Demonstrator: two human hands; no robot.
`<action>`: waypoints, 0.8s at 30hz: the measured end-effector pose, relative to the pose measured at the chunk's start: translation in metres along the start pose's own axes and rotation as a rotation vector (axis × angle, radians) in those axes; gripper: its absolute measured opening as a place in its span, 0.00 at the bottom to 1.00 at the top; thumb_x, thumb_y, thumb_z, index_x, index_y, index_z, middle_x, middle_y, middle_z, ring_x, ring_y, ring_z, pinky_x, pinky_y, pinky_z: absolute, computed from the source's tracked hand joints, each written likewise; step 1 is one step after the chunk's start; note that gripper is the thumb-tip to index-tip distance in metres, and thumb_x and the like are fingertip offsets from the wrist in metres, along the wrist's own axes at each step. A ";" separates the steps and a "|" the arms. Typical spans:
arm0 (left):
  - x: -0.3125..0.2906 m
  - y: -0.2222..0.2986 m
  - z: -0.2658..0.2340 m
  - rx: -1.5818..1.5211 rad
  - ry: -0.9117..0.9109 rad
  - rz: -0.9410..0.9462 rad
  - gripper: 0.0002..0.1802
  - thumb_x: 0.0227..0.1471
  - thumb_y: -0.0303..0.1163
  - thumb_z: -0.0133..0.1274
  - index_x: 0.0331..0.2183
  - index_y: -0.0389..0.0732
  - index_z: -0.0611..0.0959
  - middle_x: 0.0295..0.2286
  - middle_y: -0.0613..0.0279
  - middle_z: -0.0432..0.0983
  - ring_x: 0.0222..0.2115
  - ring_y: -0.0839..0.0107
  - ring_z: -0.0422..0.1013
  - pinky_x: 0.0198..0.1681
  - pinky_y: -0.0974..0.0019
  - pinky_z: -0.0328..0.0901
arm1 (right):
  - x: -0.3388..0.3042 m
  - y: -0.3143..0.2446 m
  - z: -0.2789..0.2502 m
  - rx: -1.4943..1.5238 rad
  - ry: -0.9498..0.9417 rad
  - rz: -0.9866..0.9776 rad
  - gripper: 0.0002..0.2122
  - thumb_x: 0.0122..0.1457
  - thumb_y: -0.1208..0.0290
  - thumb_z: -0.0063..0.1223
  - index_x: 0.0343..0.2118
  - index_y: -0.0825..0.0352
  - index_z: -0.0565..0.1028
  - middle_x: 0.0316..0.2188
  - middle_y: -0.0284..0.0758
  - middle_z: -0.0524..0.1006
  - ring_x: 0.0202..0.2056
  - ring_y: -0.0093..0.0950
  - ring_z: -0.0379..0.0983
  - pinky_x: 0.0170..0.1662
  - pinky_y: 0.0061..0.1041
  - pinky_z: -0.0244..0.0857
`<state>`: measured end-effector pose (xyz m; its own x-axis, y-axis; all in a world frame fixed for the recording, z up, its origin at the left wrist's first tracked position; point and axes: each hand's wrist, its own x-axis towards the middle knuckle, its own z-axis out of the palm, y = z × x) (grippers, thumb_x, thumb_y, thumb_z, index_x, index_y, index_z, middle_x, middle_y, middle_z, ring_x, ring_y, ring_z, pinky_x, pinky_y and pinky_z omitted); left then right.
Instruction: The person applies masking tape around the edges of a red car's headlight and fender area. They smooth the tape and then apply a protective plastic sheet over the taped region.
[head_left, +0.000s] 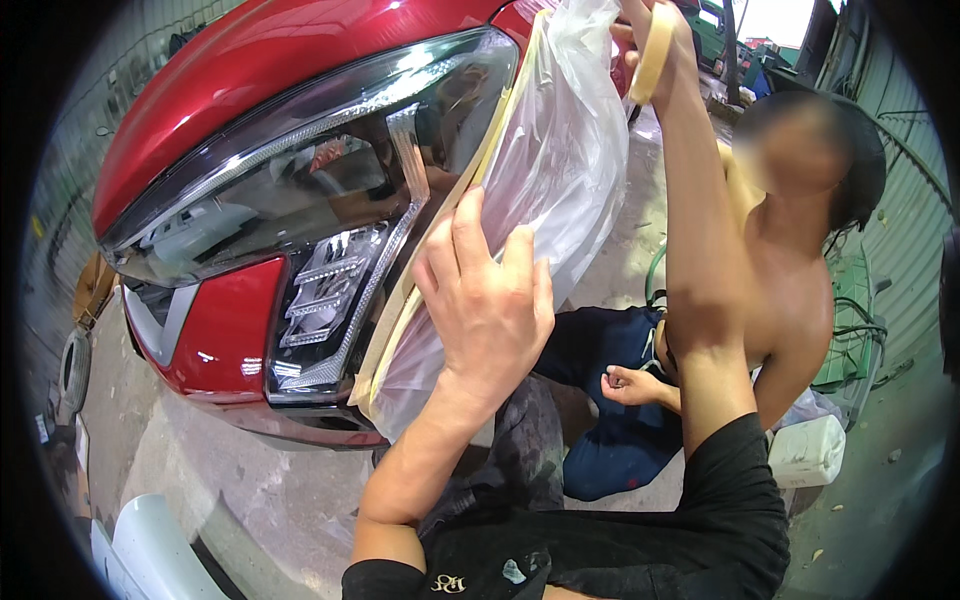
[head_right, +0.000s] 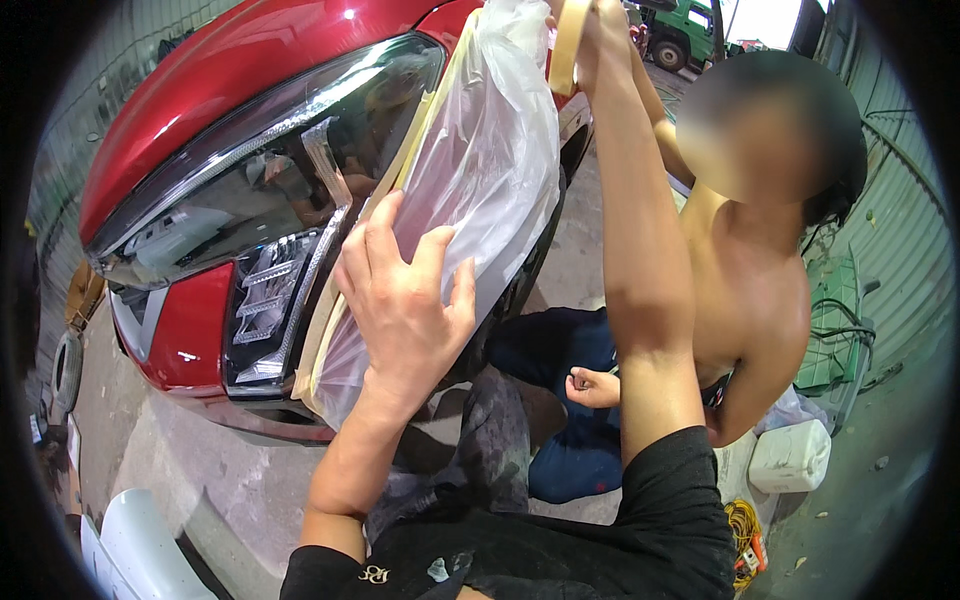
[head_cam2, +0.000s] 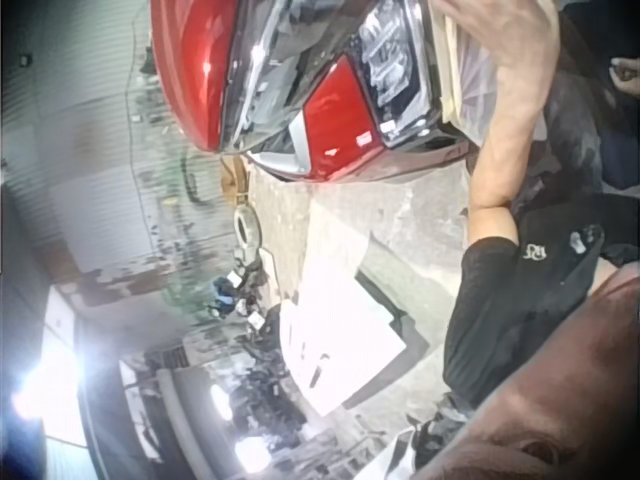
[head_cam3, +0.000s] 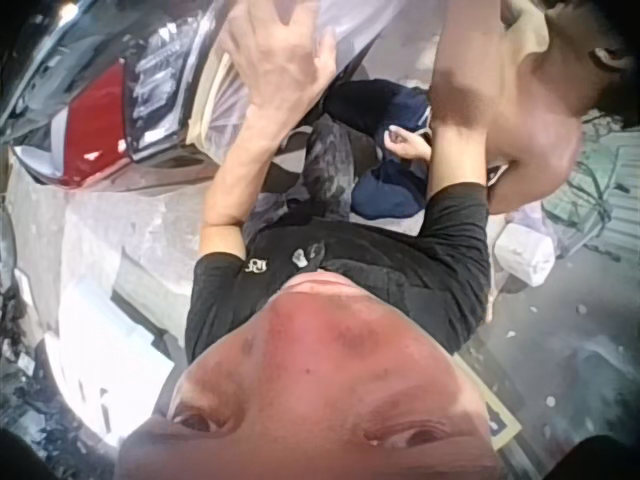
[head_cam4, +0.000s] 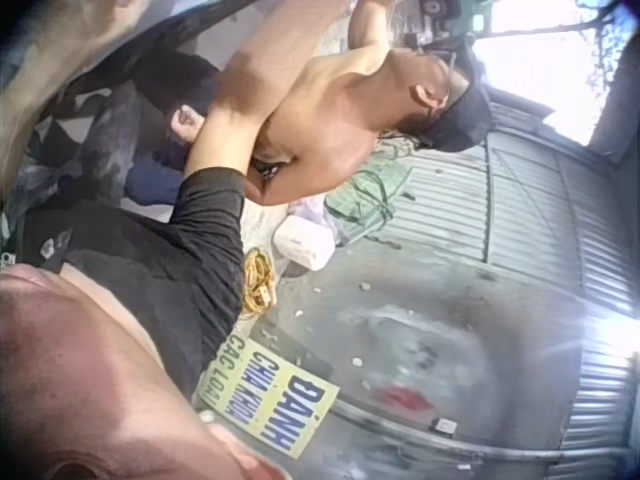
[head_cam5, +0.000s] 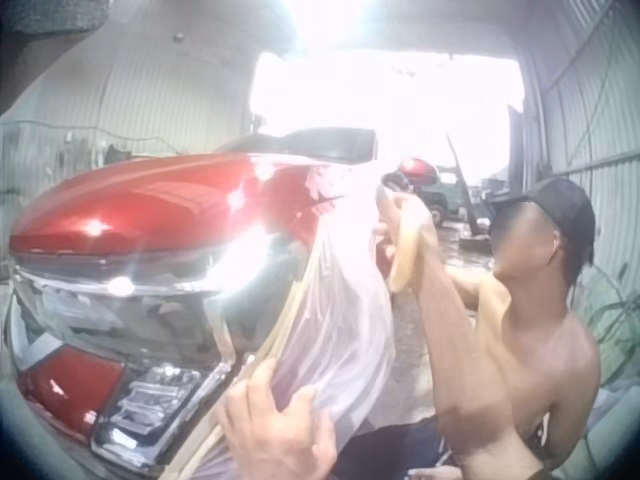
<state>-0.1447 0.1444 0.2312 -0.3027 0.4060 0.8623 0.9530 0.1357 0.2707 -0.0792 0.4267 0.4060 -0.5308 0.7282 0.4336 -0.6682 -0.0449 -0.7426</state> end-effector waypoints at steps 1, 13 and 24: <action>-0.006 -0.019 -0.009 0.100 -0.005 -0.039 0.21 0.40 0.33 0.72 0.40 0.44 0.87 0.58 0.49 0.68 0.58 0.49 0.62 0.60 0.46 0.56 | 0.027 0.041 0.031 -0.227 -0.060 -0.141 0.11 0.66 0.57 0.62 0.34 0.59 0.76 0.21 0.26 0.70 0.19 0.20 0.69 0.16 0.19 0.58; -0.012 -0.012 0.021 0.212 0.062 0.034 0.12 0.47 0.31 0.63 0.38 0.51 0.87 0.60 0.49 0.67 0.58 0.54 0.63 0.58 0.54 0.58 | -0.030 -0.003 0.113 -1.187 -0.185 -0.902 0.21 0.59 0.66 0.69 0.52 0.71 0.78 0.41 0.39 0.84 0.34 0.23 0.81 0.35 0.21 0.76; -0.013 -0.015 0.022 0.184 0.141 0.004 0.04 0.49 0.32 0.60 0.29 0.46 0.87 0.59 0.49 0.71 0.56 0.57 0.67 0.59 0.57 0.59 | -0.043 0.073 0.093 -0.992 -0.357 -0.618 0.19 0.54 0.82 0.59 0.51 0.72 0.79 0.35 0.42 0.86 0.26 0.28 0.85 0.37 0.25 0.78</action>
<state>-0.1554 0.1567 0.2063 -0.2829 0.2779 0.9180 0.9328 0.3024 0.1959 -0.1532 0.3289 0.3808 -0.4821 0.2068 0.8513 -0.2539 0.8970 -0.3617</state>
